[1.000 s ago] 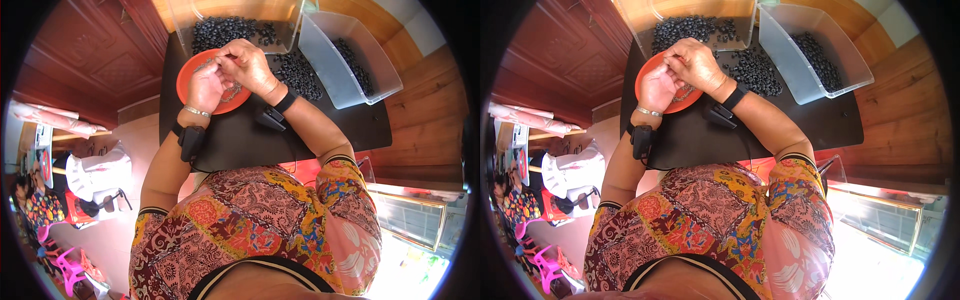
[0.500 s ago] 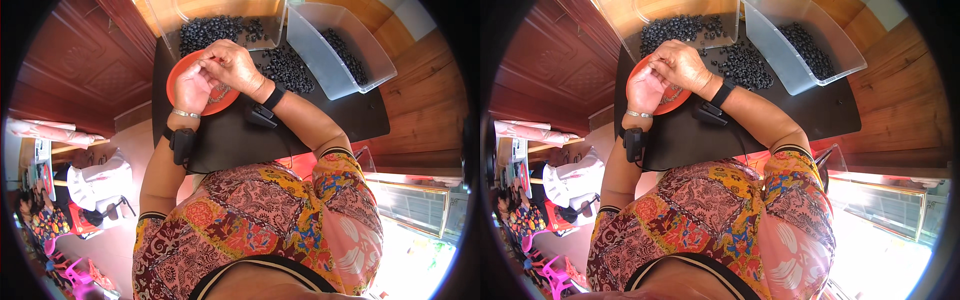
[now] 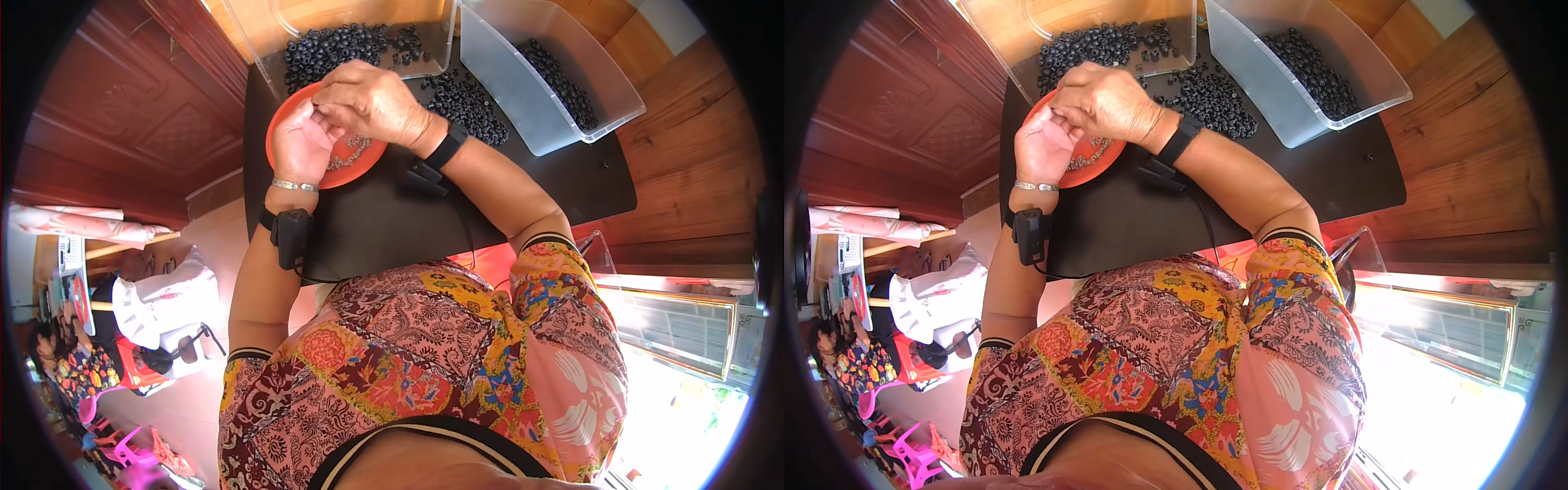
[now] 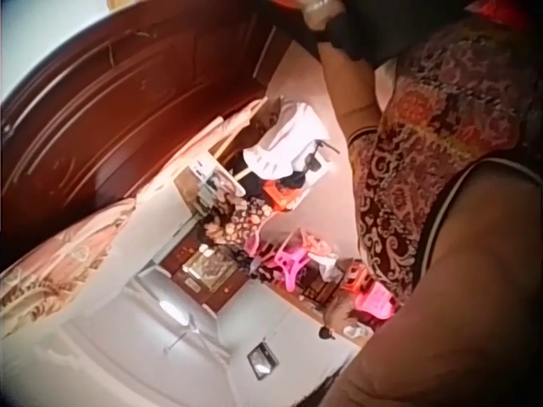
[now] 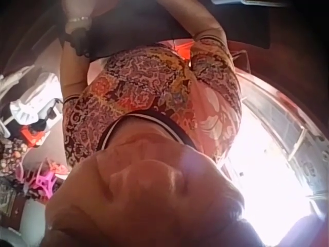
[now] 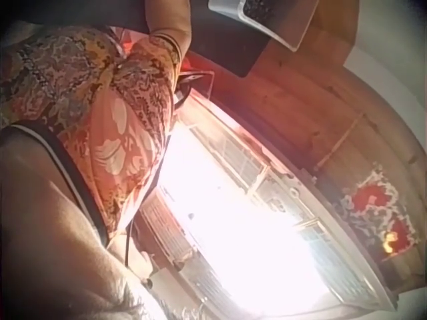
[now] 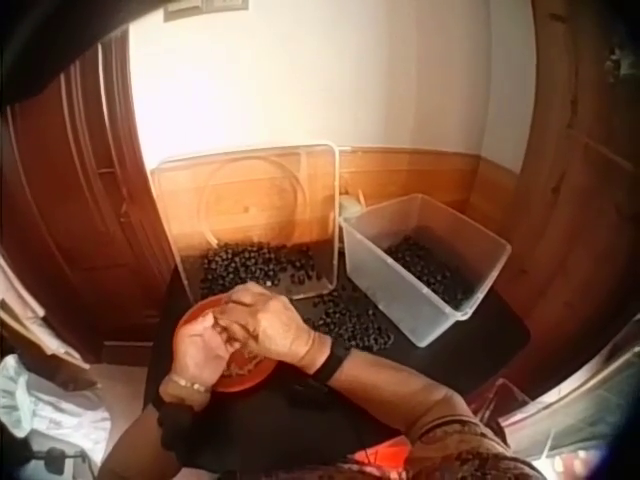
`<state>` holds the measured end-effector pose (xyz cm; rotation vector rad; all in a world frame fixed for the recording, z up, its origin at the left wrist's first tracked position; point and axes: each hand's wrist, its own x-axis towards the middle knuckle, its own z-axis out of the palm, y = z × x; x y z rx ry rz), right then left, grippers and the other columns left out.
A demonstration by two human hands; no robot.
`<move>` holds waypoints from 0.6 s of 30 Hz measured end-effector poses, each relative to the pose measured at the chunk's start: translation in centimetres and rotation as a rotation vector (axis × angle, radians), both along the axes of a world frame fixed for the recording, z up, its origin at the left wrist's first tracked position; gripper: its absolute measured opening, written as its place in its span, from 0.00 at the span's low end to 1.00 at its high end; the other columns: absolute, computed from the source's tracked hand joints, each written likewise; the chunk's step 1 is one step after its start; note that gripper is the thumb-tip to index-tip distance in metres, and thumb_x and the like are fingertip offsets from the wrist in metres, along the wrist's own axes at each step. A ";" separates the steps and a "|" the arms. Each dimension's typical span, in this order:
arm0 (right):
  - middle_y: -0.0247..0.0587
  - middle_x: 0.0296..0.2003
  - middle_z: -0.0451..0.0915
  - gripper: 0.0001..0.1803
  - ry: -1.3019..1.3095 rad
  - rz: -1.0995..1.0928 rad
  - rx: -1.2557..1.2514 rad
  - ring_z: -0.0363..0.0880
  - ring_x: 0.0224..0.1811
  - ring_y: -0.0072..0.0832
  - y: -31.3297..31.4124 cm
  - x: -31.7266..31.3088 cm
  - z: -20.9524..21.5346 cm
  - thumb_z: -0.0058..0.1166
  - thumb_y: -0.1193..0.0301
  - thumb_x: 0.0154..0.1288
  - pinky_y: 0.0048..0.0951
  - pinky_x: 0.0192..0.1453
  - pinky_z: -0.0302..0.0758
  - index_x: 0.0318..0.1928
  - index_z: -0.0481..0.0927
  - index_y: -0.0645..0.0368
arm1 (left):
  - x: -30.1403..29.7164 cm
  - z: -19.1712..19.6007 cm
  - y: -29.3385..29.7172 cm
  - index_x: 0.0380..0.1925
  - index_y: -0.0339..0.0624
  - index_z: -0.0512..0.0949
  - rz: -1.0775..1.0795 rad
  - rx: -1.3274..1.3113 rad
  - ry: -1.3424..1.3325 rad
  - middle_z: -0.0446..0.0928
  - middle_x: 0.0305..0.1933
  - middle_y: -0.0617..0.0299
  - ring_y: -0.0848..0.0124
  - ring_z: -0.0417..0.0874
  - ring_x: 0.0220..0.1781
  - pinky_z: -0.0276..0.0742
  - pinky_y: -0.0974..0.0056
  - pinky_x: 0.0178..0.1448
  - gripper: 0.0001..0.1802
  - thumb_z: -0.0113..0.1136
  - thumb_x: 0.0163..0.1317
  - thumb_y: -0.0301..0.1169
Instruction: Assembling small silver metal rings into larger black beads.
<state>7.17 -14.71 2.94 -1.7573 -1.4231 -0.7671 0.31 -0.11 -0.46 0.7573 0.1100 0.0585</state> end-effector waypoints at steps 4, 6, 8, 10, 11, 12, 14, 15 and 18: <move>0.38 0.33 0.81 0.06 0.002 -0.160 -0.052 0.81 0.37 0.36 -2.4 3.4 2.0 0.60 0.73 0.53 0.32 0.41 0.78 0.34 0.82 0.54 | 0.2 -1.2 1.8 0.37 0.41 0.75 -0.034 0.036 -0.031 0.78 0.38 0.61 0.67 0.79 0.40 0.72 0.64 0.44 0.12 0.49 0.65 0.38; 0.43 0.30 0.81 0.09 0.247 -0.350 -0.193 0.80 0.34 0.41 -4.4 5.4 2.5 0.57 0.67 0.56 0.35 0.39 0.77 0.36 0.82 0.56 | 0.0 -0.8 1.6 0.35 0.41 0.75 0.008 0.034 -0.008 0.78 0.35 0.59 0.65 0.79 0.37 0.71 0.64 0.44 0.12 0.50 0.65 0.38; 0.43 0.31 0.83 0.09 0.274 -0.456 -0.510 0.81 0.36 0.41 -6.8 7.2 2.6 0.55 0.68 0.56 0.38 0.41 0.76 0.36 0.82 0.56 | -0.1 -0.6 1.3 0.35 0.40 0.75 0.022 0.045 0.018 0.78 0.35 0.59 0.65 0.79 0.37 0.72 0.64 0.44 0.12 0.50 0.65 0.38; 0.42 0.31 0.82 0.09 0.367 -0.467 -0.628 0.81 0.37 0.42 -8.3 8.8 1.2 0.53 0.67 0.52 0.40 0.42 0.76 0.33 0.83 0.50 | -0.1 -0.3 0.9 0.35 0.40 0.74 0.021 0.059 0.044 0.77 0.35 0.59 0.64 0.79 0.37 0.72 0.63 0.44 0.12 0.49 0.65 0.38; 0.42 0.31 0.82 0.09 0.366 -0.465 -0.632 0.81 0.37 0.42 -8.6 9.6 0.4 0.53 0.67 0.52 0.40 0.42 0.76 0.33 0.83 0.50 | -0.1 -0.2 0.8 0.35 0.39 0.74 0.007 0.067 0.036 0.77 0.35 0.59 0.64 0.79 0.38 0.72 0.63 0.44 0.13 0.49 0.65 0.38; 0.43 0.31 0.82 0.09 0.429 -0.436 -0.670 0.81 0.38 0.42 -8.4 9.9 0.1 0.54 0.69 0.50 0.39 0.42 0.76 0.33 0.83 0.50 | -0.2 -0.2 0.8 0.35 0.39 0.74 -0.005 0.076 0.029 0.77 0.35 0.58 0.64 0.79 0.38 0.72 0.63 0.44 0.13 0.48 0.65 0.38; 0.43 0.31 0.82 0.10 0.491 -0.403 -0.709 0.81 0.38 0.42 -8.1 10.3 -0.7 0.56 0.72 0.48 0.39 0.42 0.76 0.33 0.83 0.51 | -0.1 -0.3 0.9 0.35 0.39 0.74 -0.003 0.077 0.042 0.77 0.35 0.59 0.64 0.79 0.38 0.72 0.63 0.43 0.13 0.48 0.65 0.38; 0.44 0.31 0.82 0.11 0.462 -0.412 -0.762 0.81 0.38 0.43 -7.8 10.0 -0.9 0.57 0.73 0.46 0.39 0.43 0.76 0.34 0.83 0.52 | -0.1 -0.4 1.0 0.35 0.39 0.74 -0.003 0.082 0.056 0.77 0.35 0.59 0.64 0.79 0.38 0.72 0.63 0.43 0.13 0.48 0.65 0.39; 0.45 0.32 0.82 0.12 0.413 -0.431 -0.817 0.81 0.38 0.44 -7.2 10.3 -2.1 0.59 0.74 0.44 0.38 0.42 0.76 0.34 0.83 0.55 | -0.2 -0.3 0.9 0.35 0.39 0.74 0.004 0.086 0.051 0.78 0.35 0.59 0.64 0.79 0.38 0.72 0.64 0.43 0.13 0.48 0.65 0.38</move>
